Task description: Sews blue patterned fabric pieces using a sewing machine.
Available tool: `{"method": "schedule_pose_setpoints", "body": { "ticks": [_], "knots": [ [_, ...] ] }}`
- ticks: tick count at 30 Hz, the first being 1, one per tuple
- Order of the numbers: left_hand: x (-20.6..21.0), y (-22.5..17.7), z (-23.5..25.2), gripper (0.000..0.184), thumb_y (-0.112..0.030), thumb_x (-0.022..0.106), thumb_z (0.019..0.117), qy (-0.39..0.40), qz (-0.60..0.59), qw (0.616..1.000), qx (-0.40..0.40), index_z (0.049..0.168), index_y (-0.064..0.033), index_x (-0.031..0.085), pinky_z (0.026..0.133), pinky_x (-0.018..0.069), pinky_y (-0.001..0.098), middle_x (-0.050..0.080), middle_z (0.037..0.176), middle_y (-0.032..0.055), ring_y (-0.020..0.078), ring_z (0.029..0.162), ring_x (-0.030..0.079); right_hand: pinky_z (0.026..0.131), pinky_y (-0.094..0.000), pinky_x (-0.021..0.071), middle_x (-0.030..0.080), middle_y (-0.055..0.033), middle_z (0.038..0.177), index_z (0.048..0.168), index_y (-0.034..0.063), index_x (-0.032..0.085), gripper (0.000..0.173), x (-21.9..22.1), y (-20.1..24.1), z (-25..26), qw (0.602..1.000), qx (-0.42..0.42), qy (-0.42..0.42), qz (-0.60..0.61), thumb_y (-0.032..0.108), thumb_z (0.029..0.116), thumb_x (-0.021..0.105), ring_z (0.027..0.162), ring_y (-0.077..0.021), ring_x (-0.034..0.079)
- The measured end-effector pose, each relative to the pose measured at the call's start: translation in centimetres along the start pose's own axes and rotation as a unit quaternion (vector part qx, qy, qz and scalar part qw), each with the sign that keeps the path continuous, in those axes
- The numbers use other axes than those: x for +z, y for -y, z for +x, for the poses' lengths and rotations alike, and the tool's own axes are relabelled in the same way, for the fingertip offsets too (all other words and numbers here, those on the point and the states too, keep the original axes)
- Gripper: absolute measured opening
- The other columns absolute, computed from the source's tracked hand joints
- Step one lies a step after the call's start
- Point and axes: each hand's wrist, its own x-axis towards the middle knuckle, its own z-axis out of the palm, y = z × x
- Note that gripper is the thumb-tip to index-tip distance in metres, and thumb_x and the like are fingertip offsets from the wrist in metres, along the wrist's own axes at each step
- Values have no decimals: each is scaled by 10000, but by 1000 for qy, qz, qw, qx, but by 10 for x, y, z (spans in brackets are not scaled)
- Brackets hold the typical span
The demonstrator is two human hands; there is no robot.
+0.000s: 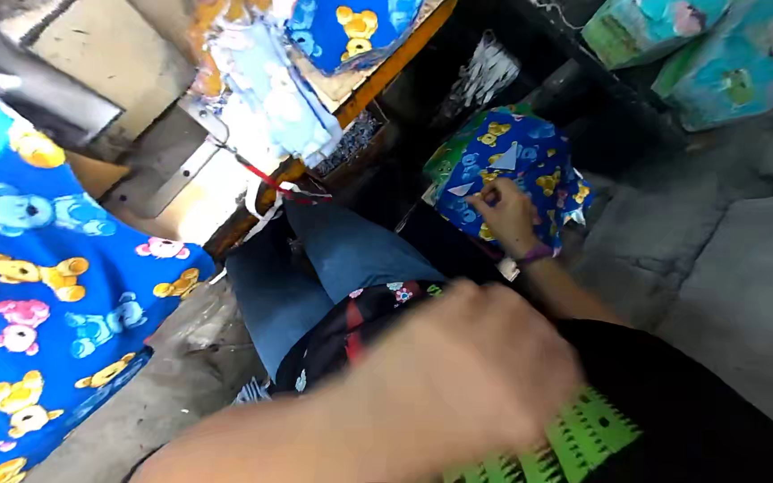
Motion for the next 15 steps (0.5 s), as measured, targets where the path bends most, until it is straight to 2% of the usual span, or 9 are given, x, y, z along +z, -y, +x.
{"method": "schedule_pose_setpoints", "body": {
  "ticks": [2,5,7,9,10,11,13,14,15],
  "knots": [
    [41,66,-9,260,-124,520,1046,-19,-151,987,-59,1094,-40,761,877,583,335,760,1029,85,179,989,724,804,-720,504,604,-336,1235,1161,-94,645,376,32,-24,3,995,46,62,-61,197,944,745,1007,-537,642],
    [90,121,-16,219,-103,578,1025,-69,-268,938,-210,1132,10,731,891,578,299,742,1025,94,121,933,709,817,-724,493,632,-336,1204,1121,-100,689,256,51,-47,9,994,52,82,-46,121,1001,644,995,-535,656],
    [106,130,-13,198,-60,583,1022,-88,-353,887,-283,1143,44,700,864,596,275,738,999,92,84,884,715,804,-622,527,688,-281,1013,1111,-98,694,291,35,-50,11,992,68,93,54,171,1037,609,875,-428,675],
    [117,136,-2,197,-37,583,1020,-101,-403,851,-321,1148,69,689,862,599,275,739,985,107,82,865,720,568,-382,522,611,-101,704,1135,-32,654,360,8,-59,11,973,138,113,148,313,1061,580,550,-182,563],
    [122,138,5,197,-29,582,1017,-109,-415,841,-330,1144,78,687,860,595,268,738,973,107,76,859,716,499,-288,491,561,-23,615,1163,12,623,381,-5,-70,10,958,185,96,197,374,1058,570,471,-93,510],
    [127,137,11,194,-23,581,1014,-114,-425,833,-336,1143,77,686,858,588,261,735,964,102,71,855,709,490,-256,484,545,1,620,1191,42,591,411,-16,-82,7,944,234,42,231,427,1052,561,471,-58,498],
    [130,128,20,199,-28,599,1009,-112,-440,826,-334,1169,60,678,858,589,267,727,991,96,74,865,705,698,-377,529,598,-94,949,1364,51,508,559,-40,-94,3,888,332,-124,295,506,1040,534,743,-147,574],
    [128,123,24,232,-31,625,995,-118,-447,823,-330,1208,51,666,855,592,281,725,1037,106,92,893,707,748,-406,530,592,-115,1051,1412,66,467,586,-53,-83,6,868,341,-173,317,525,1049,497,820,-176,583],
    [124,117,26,329,-33,667,966,-129,-450,823,-322,1285,41,629,875,588,295,708,1134,119,113,971,701,684,-370,513,561,-95,1002,1368,63,474,551,-62,-58,7,882,316,-174,303,521,1063,464,766,-151,557]
  ]
}}
